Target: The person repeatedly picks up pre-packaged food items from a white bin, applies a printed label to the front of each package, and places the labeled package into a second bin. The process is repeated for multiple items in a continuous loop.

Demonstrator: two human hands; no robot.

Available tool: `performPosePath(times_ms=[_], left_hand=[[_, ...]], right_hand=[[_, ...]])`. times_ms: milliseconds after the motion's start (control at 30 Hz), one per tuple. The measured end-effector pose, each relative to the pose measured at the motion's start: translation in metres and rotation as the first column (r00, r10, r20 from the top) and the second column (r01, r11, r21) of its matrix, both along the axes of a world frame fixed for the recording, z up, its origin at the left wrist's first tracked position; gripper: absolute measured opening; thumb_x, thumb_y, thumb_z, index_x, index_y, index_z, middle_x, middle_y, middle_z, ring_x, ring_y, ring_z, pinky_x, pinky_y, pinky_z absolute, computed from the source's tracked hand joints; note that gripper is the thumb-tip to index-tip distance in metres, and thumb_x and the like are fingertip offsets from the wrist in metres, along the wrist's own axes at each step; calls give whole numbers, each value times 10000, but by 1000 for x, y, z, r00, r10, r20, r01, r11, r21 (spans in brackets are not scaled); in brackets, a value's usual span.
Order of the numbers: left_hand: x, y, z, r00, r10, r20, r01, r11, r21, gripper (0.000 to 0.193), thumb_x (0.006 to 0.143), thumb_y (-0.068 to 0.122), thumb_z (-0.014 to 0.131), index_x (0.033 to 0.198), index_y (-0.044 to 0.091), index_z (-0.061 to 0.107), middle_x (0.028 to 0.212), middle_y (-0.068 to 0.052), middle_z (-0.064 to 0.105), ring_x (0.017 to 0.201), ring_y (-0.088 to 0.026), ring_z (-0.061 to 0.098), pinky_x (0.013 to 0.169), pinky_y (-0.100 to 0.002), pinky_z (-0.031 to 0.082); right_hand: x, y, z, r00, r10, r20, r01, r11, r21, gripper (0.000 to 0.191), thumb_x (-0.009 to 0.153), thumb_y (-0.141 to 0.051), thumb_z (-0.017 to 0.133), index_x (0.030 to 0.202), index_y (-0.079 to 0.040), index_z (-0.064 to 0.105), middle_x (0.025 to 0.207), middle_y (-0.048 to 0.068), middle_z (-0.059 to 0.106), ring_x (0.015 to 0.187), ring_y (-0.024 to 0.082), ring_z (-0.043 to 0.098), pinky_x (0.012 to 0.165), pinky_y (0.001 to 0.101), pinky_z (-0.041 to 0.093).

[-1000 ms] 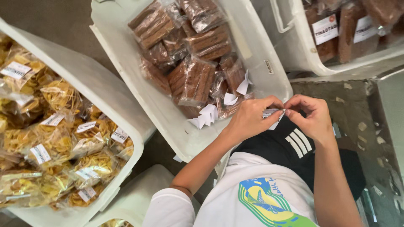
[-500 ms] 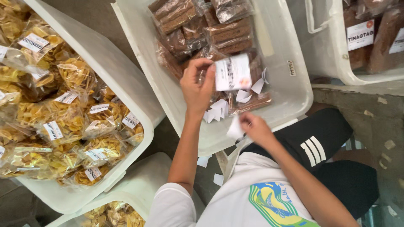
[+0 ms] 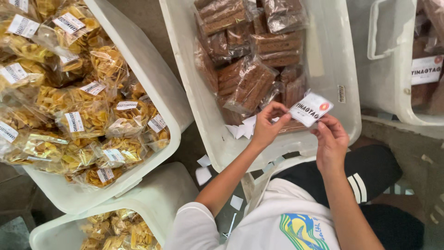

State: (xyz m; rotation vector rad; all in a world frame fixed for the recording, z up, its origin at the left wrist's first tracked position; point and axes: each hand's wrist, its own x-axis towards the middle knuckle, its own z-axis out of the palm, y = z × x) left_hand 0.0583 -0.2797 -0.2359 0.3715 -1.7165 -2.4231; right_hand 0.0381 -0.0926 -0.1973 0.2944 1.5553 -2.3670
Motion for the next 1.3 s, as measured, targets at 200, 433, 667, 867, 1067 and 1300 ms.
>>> performPosePath(times_ms=[200,433,667,867,1067,1300], left_hand=[[5,4,-31,992,-99,-76,106,989,99,140,993,86,723,1094,37,640,1073,-49,694,999,-107,654,913,-267,532],[-72,-130,-97,923,168,346,-365,106,925,876,976,705,401,1293,-97,556,1226,-273,650,1121,-385,644,985,-518,540],[-120,-220,-95,556,553,621,-501,-373,781,550,1009,489,432,1411,125,526,1411,-203,587,1332,-429,569,1088,-564,508],[-125,-177,-89,684,569,456,-531,-40,846,353,948,258,604,1226,44,637,1184,-117,689,1119,-313,653,944,-501,565],[-81,-68,-57,909,294,295,-413,726,550,502,849,177,734,1311,67,574,1184,-85,672,1082,-227,656,931,-411,556],[-72,28,-22,970,-241,41,215,921,324,787,848,150,751,1525,0,379,1402,-131,573,1262,-222,566,1077,-364,457]], right_hand=[[0,-11,-24,1000,-31,2,30,989,147,227,963,-26,700,1167,-93,625,1158,54,654,1029,129,623,861,308,514],[-10,11,-27,984,108,-142,-66,961,270,154,1006,-17,699,1143,-33,631,1213,37,621,1139,98,611,1034,259,482],[10,26,-33,979,201,-46,-134,789,600,132,965,-41,680,1092,-8,667,1239,11,606,950,119,571,875,261,468],[4,28,-18,943,281,-181,-94,743,662,194,949,-72,681,1132,-7,680,1265,45,618,1065,109,584,901,262,483],[-29,42,26,903,279,-326,-29,797,603,53,1012,-70,674,987,-43,637,1371,80,574,1231,154,556,1077,295,447],[-60,46,52,865,308,-397,116,645,755,115,973,-136,716,935,-35,678,1551,146,483,1450,289,432,1205,401,318]])
